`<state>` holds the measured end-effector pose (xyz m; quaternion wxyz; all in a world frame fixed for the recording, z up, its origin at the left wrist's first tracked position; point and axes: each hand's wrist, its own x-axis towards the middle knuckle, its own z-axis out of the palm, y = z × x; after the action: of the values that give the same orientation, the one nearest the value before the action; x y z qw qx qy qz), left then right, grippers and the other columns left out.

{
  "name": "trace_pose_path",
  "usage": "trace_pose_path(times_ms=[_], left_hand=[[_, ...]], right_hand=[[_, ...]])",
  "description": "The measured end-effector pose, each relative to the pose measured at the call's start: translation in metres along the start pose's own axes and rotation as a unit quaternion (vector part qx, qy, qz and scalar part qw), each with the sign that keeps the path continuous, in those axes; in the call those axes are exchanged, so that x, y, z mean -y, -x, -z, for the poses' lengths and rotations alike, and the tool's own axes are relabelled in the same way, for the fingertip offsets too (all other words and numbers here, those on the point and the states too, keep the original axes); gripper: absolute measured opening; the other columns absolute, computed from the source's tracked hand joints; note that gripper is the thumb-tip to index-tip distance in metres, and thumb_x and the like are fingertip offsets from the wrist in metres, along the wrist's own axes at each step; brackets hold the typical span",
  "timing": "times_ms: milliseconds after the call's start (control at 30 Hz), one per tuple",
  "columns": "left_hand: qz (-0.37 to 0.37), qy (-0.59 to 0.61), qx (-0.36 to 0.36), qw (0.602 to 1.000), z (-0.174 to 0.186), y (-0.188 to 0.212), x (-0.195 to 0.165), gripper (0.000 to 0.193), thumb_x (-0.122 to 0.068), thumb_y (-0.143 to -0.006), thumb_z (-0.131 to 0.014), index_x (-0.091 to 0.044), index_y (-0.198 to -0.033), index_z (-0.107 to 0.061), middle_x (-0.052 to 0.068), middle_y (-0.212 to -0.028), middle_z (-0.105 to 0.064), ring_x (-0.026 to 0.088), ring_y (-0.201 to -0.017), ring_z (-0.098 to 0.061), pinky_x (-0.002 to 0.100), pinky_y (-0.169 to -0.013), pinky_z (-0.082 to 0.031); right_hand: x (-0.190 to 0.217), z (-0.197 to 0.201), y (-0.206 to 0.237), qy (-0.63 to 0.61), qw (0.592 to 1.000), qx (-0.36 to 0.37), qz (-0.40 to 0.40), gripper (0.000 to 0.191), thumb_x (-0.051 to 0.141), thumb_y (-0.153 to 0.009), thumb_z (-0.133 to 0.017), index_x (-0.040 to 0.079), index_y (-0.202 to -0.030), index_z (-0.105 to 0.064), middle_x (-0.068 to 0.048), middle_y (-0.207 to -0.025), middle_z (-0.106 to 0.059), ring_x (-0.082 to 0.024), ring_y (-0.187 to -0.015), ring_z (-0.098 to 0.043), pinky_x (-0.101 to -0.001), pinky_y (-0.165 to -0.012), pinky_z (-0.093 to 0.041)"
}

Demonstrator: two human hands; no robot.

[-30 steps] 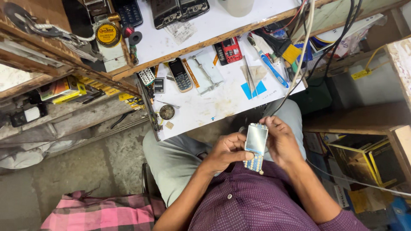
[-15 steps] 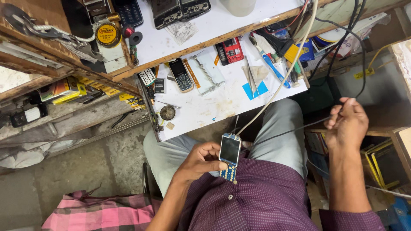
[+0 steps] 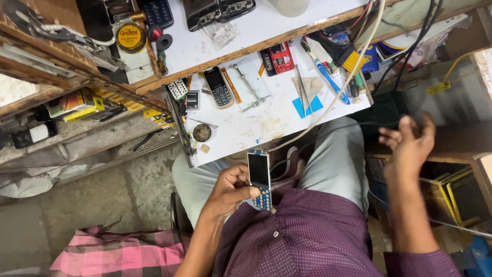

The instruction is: The person sits at a repair workbench holding a feature phone and uses tweezers to work on its keypad area. They connect a cable to the phone, pry the casing open, remove the back cover and battery, work on the internal components with tweezers, and then press the casing back together.

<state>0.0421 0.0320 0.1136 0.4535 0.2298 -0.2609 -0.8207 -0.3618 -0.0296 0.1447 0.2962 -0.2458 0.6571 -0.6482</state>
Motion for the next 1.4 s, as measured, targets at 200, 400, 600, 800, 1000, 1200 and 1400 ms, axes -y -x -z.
trace_pose_path(times_ms=[200,400,600,800,1000,1200,1400], left_hand=[[-0.019,0.076,0.013,0.997,-0.014,-0.018,0.003,0.029,0.001,-0.088,-0.08,-0.002,-0.113,-0.065,0.01,-0.104,-0.075,0.016,-0.094,-0.072,0.033,-0.086,-0.061],[-0.02,0.101,0.017,0.995,-0.038,-0.039,0.011,0.029,0.002,-0.09,-0.079,-0.002,-0.115,-0.064,0.011,-0.109,-0.075,0.017,-0.099,-0.071,0.033,-0.092,-0.059],[-0.03,0.11,0.026,0.993,-0.053,-0.051,0.016,0.031,0.003,-0.092,-0.076,-0.001,-0.119,-0.063,0.009,-0.108,-0.073,0.016,-0.1,-0.07,0.032,-0.093,-0.058],[-0.08,0.063,-0.048,0.994,-0.03,-0.046,0.003,0.029,0.005,-0.091,-0.075,0.0,-0.117,-0.063,0.01,-0.105,-0.074,0.016,-0.094,-0.069,0.032,-0.087,-0.057],[-0.144,0.035,-0.112,0.983,-0.007,-0.026,-0.015,0.029,0.006,-0.091,-0.074,0.001,-0.118,-0.063,0.007,-0.102,-0.071,0.017,-0.102,-0.07,0.037,-0.099,-0.052],[-0.132,0.076,-0.089,0.984,-0.02,-0.02,-0.008,0.029,0.002,-0.09,-0.074,0.0,-0.117,-0.062,0.008,-0.106,-0.074,0.017,-0.104,-0.07,0.051,-0.117,-0.047],[-0.153,0.117,-0.038,0.981,-0.024,-0.035,0.002,0.029,0.001,-0.098,-0.075,0.002,-0.124,-0.063,0.008,-0.107,-0.073,0.016,-0.106,-0.07,0.053,-0.123,-0.045]], right_hand=[[-0.001,-0.013,0.092,0.294,0.896,0.178,0.28,0.016,0.0,-0.102,-0.059,0.007,-0.115,-0.066,-0.012,-0.106,-0.065,-0.02,-0.089,-0.063,-0.0282,-0.077,-0.052],[-0.052,-0.047,0.138,0.219,0.736,0.633,0.094,0.04,0.025,-0.086,-0.08,0.002,-0.117,-0.07,-0.016,-0.119,-0.069,-0.025,-0.108,-0.066,-0.0392,-0.09,-0.053],[-0.098,-0.072,0.159,0.363,0.626,0.683,0.099,0.025,0.03,-0.098,-0.069,0.006,-0.1,-0.072,-0.011,-0.094,-0.074,-0.021,-0.09,-0.073,-0.037,-0.079,-0.056],[-0.066,-0.056,0.141,0.252,0.698,0.669,0.032,0.019,0.02,-0.093,-0.07,0.005,-0.102,-0.076,-0.012,-0.093,-0.076,-0.024,-0.086,-0.074,-0.0368,-0.077,-0.057],[-0.03,-0.038,0.117,-0.038,0.856,0.514,0.028,0.017,0.018,-0.104,-0.065,0.002,-0.107,-0.071,-0.016,-0.116,-0.07,-0.029,-0.105,-0.073,-0.0414,-0.095,-0.06],[-0.032,-0.033,0.1,-0.292,0.879,0.353,-0.13,0.024,0.023,-0.109,-0.06,0.001,-0.116,-0.066,-0.017,-0.119,-0.068,-0.027,-0.104,-0.072,-0.0398,-0.095,-0.059],[-0.059,-0.029,0.11,-0.363,0.835,0.305,-0.28,0.022,0.023,-0.111,-0.06,0.003,-0.115,-0.064,-0.016,-0.113,-0.071,-0.025,-0.104,-0.072,-0.0366,-0.096,-0.057]])
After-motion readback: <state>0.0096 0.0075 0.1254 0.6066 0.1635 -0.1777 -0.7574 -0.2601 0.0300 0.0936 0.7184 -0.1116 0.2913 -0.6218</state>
